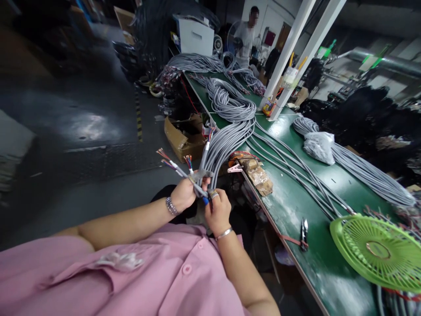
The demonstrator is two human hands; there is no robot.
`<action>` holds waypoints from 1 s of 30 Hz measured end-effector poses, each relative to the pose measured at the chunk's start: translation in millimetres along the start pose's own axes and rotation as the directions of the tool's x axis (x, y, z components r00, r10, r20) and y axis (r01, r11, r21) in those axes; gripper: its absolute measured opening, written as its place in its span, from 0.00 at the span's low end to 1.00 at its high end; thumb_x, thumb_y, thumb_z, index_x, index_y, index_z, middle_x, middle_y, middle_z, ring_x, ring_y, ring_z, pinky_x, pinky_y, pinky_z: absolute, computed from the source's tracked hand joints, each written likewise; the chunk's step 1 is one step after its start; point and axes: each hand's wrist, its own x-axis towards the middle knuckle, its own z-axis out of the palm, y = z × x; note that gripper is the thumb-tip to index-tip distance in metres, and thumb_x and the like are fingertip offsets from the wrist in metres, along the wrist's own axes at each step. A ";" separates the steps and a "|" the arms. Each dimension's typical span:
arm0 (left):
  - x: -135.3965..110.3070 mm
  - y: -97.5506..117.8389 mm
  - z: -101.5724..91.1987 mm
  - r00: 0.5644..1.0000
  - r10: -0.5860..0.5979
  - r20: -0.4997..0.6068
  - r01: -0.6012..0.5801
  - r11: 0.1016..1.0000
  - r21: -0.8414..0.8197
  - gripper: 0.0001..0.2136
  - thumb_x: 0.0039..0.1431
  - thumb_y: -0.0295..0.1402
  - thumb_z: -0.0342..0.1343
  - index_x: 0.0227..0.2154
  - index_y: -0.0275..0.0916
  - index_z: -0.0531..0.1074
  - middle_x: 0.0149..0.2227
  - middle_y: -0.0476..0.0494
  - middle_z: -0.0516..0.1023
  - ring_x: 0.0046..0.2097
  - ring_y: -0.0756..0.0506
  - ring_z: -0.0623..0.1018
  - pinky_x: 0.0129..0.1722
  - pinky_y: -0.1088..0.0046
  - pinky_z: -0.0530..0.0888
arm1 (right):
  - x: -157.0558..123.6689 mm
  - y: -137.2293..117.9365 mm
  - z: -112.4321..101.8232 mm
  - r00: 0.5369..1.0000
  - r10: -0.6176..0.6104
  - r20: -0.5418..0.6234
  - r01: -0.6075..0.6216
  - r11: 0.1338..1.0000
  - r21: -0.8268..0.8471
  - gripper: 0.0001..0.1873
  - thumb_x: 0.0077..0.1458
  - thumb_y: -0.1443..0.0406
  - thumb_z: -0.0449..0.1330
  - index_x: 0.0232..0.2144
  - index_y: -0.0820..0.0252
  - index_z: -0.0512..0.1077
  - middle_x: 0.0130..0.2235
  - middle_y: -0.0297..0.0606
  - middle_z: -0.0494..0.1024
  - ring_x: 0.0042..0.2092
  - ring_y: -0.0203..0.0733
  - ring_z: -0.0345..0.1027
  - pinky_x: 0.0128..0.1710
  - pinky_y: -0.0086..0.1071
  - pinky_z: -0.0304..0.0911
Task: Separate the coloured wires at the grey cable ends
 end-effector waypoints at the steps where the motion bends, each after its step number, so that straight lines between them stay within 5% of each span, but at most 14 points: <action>1: 0.4 -0.4 0.3 1.000 0.007 -0.015 -0.007 1.000 -0.002 0.14 0.49 0.42 0.64 0.29 0.33 0.76 0.23 0.47 0.75 0.19 0.54 0.68 0.17 0.79 0.64 | -0.4 0.1 -0.3 1.000 0.004 0.008 -0.003 1.000 -0.008 0.18 0.52 0.73 0.54 0.45 0.56 0.71 0.46 0.44 0.71 0.45 0.47 0.66 0.45 0.38 0.64; 9: -1.7 -0.6 0.9 0.992 0.038 -0.124 -0.035 0.999 0.030 0.14 0.46 0.41 0.65 0.21 0.35 0.71 0.18 0.51 0.70 0.20 0.55 0.66 0.18 0.81 0.62 | -3.0 -3.6 0.5 0.999 -0.017 0.039 0.017 1.000 0.007 0.19 0.55 0.70 0.54 0.48 0.55 0.71 0.47 0.45 0.72 0.48 0.49 0.65 0.49 0.42 0.63; 17: -7.4 -1.4 -13.2 0.995 0.084 0.053 -0.092 0.978 0.185 0.13 0.44 0.40 0.67 0.24 0.35 0.74 0.19 0.52 0.68 0.18 0.56 0.62 0.18 0.79 0.60 | -9.3 -1.0 -1.9 1.000 -0.017 -0.014 0.018 0.999 0.042 0.20 0.53 0.72 0.53 0.49 0.55 0.70 0.49 0.46 0.71 0.50 0.49 0.64 0.51 0.44 0.62; 25: -0.8 35.0 -35.5 0.990 0.038 0.137 -0.071 0.969 0.237 0.14 0.40 0.34 0.69 0.31 0.33 0.79 0.15 0.53 0.66 0.14 0.58 0.56 0.14 0.78 0.50 | -9.4 14.8 -15.2 0.979 0.149 -0.141 -0.132 0.983 0.127 0.13 0.60 0.68 0.51 0.45 0.54 0.71 0.42 0.43 0.73 0.44 0.47 0.65 0.47 0.41 0.61; 30: 2.1 51.0 -53.5 0.976 -0.076 0.206 0.010 0.953 0.303 0.19 0.36 0.29 0.69 0.36 0.33 0.79 0.16 0.50 0.69 0.17 0.52 0.68 0.16 0.77 0.62 | -7.5 20.0 -14.2 0.962 0.226 -0.151 -0.177 0.943 0.283 0.10 0.60 0.65 0.54 0.42 0.52 0.73 0.41 0.40 0.73 0.43 0.44 0.67 0.47 0.37 0.61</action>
